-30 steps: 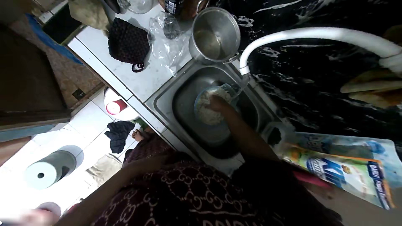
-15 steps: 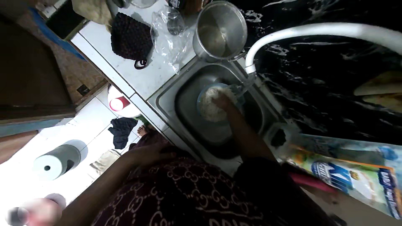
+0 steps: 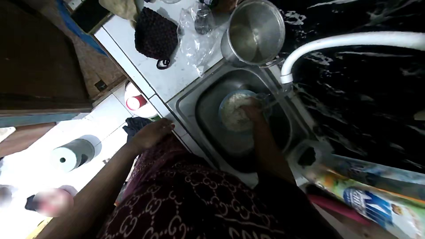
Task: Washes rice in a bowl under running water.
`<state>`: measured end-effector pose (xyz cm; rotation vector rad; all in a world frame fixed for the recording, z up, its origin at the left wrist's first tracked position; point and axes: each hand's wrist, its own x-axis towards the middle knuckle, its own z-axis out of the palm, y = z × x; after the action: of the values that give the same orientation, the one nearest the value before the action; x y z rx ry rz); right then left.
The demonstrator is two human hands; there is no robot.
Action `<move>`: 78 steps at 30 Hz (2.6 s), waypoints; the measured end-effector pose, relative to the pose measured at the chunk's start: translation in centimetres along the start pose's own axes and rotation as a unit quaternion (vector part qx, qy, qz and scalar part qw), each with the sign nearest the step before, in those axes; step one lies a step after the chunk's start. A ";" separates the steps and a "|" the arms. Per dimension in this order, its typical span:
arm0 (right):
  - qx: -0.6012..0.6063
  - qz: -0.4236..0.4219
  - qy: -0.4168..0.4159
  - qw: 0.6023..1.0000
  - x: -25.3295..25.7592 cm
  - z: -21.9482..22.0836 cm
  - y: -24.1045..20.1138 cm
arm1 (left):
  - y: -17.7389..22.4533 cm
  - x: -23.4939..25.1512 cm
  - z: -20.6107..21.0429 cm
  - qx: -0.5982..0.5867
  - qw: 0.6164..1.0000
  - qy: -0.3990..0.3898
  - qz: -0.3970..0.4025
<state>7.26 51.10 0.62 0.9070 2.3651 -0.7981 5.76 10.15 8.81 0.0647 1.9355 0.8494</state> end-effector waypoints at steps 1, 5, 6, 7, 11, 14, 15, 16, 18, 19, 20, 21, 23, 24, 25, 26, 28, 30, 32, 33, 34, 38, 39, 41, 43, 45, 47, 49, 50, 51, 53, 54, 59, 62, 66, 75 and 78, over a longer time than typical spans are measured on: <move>-0.004 -0.003 0.003 1.000 -0.4 -0.7 -1.1 | 0.0 0.2 0.4 0.044 0.998 0.049 0.008; -0.097 -0.115 -0.049 0.987 -0.3 0.6 -3.9 | 0.5 0.7 2.8 0.281 0.956 0.078 0.031; -0.158 -0.150 -0.073 0.973 -0.2 1.3 -4.2 | 1.0 0.6 3.2 0.321 0.946 0.046 0.018; -0.220 -0.164 -0.108 0.955 -0.3 1.9 -4.3 | 1.2 0.6 3.6 0.349 0.937 0.014 0.002; -0.296 -0.193 -0.155 0.923 -1.2 4.6 -1.1 | 1.5 0.8 3.7 0.395 0.917 -0.048 -0.028; -0.156 -0.199 -0.066 0.965 0.3 5.0 2.8 | 1.4 1.3 2.7 0.392 0.918 -0.064 -0.013; -0.082 -0.148 -0.034 0.985 0.7 4.7 3.1 | 1.3 1.5 2.5 0.387 0.919 -0.069 -0.009; -0.025 -0.084 -0.015 0.996 1.0 4.3 2.8 | 1.2 1.5 2.4 0.385 0.920 -0.076 -0.009; 0.004 -0.001 -0.045 0.999 1.1 3.7 1.9 | 1.2 1.6 2.1 0.384 0.919 -0.088 -0.013; -0.035 -0.008 -0.078 0.996 1.1 3.6 1.6 | 1.2 1.7 2.0 0.387 0.918 -0.092 -0.013; -0.094 -0.039 -0.110 0.989 0.8 3.7 1.5 | 1.2 1.8 2.0 0.388 0.916 -0.098 -0.015; -0.148 -0.071 -0.137 0.977 -0.2 3.9 1.4 | 1.3 1.8 2.0 0.389 0.915 -0.105 -0.019; -0.222 -0.087 -0.156 0.959 -2.7 4.4 1.0 | 1.4 1.8 2.3 0.391 0.914 -0.106 -0.020; -0.226 -0.068 -0.146 0.961 -3.6 4.8 1.2 | 1.4 1.8 2.5 0.393 0.914 -0.099 -0.020; -0.221 -0.046 -0.130 0.966 -3.7 5.2 1.6 | 1.5 1.7 2.7 0.392 0.916 -0.088 -0.021; -0.221 -0.027 -0.110 0.969 -3.4 5.6 2.0 | 1.6 1.7 3.1 0.393 0.916 -0.079 -0.025; -0.238 -0.014 -0.072 0.969 -2.1 6.3 2.3 | 2.4 1.6 3.7 0.400 0.913 -0.070 -0.045; -0.225 -0.025 -0.016 0.974 -0.8 6.6 3.1 | 3.4 1.6 4.3 0.416 0.903 -0.078 -0.077; -0.149 -0.014 0.005 0.989 0.6 5.1 2.8 | 4.2 1.8 4.6 0.422 0.897 -0.082 -0.103; -0.099 -0.007 -0.014 0.995 0.7 3.8 2.6 | 4.2 1.9 4.7 0.424 0.895 -0.085 -0.110; -0.050 0.000 -0.044 0.998 0.5 2.3 2.6 | 4.1 1.9 4.8 0.426 0.894 -0.088 -0.113; -0.044 0.022 0.015 0.999 -1.3 -3.3 3.6 | 3.6 1.8 4.7 0.406 0.906 -0.077 -0.094; -0.050 0.030 0.032 0.998 -1.0 -3.6 4.0 | 3.6 1.7 4.8 0.409 0.904 -0.078 -0.095; -0.021 0.008 0.050 0.998 0.5 -2.9 4.5 | 3.5 1.7 5.1 0.412 0.904 -0.063 -0.096; 0.073 -0.024 0.054 0.996 1.6 -1.3 4.0 | 4.0 1.9 5.4 0.422 0.899 -0.054 -0.106; 0.065 -0.033 -0.006 0.997 1.2 -0.2 2.4 | 4.2 2.0 5.4 0.425 0.896 -0.054 -0.114; -0.053 -0.064 -0.091 0.992 -0.5 0.7 1.3 | 4.2 2.1 5.1 0.413 0.902 -0.057 -0.115; -0.167 -0.105 -0.147 0.969 -2.1 1.9 0.9 | 4.3 2.2 4.9 0.409 0.902 -0.070 -0.116; -0.201 -0.125 -0.175 0.956 -2.5 2.4 1.1 | 4.2 2.3 4.9 0.411 0.902 -0.067 -0.116; -0.218 -0.141 -0.192 0.946 -2.4 3.0 1.6 | 4.1 2.2 5.1 0.411 0.903 -0.058 -0.114; -0.237 -0.165 -0.190 0.938 -1.3 4.2 3.0 | 4.3 2.1 5.3 0.411 0.902 -0.054 -0.125; -0.246 -0.168 -0.170 0.939 -0.6 4.9 3.6 | 4.6 2.1 5.4 0.416 0.897 -0.060 -0.136; -0.161 -0.021 -0.043 0.986 0.4 4.7 0.7 | 4.7 2.2 5.8 0.425 0.894 -0.050 -0.135; -0.139 0.001 -0.135 0.981 1.4 3.1 -1.1 | 4.0 1.9 5.5 0.412 0.903 -0.040 -0.118; -0.196 -0.040 -0.177 0.964 -1.3 3.7 0.1 | 2.8 2.0 6.2 0.417 0.902 -0.015 -0.106; -0.052 0.011 -0.079 0.995 0.7 1.9 2.7 | 3.9 2.1 5.8 0.409 0.905 -0.030 -0.116; 0.014 0.008 -0.028 0.999 0.8 -1.1 2.3 | 3.4 2.3 5.6 0.421 0.902 -0.015 -0.095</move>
<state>8.14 53.63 0.14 0.9012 2.3008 -0.8428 8.04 16.58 7.50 0.3910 2.1044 -0.1644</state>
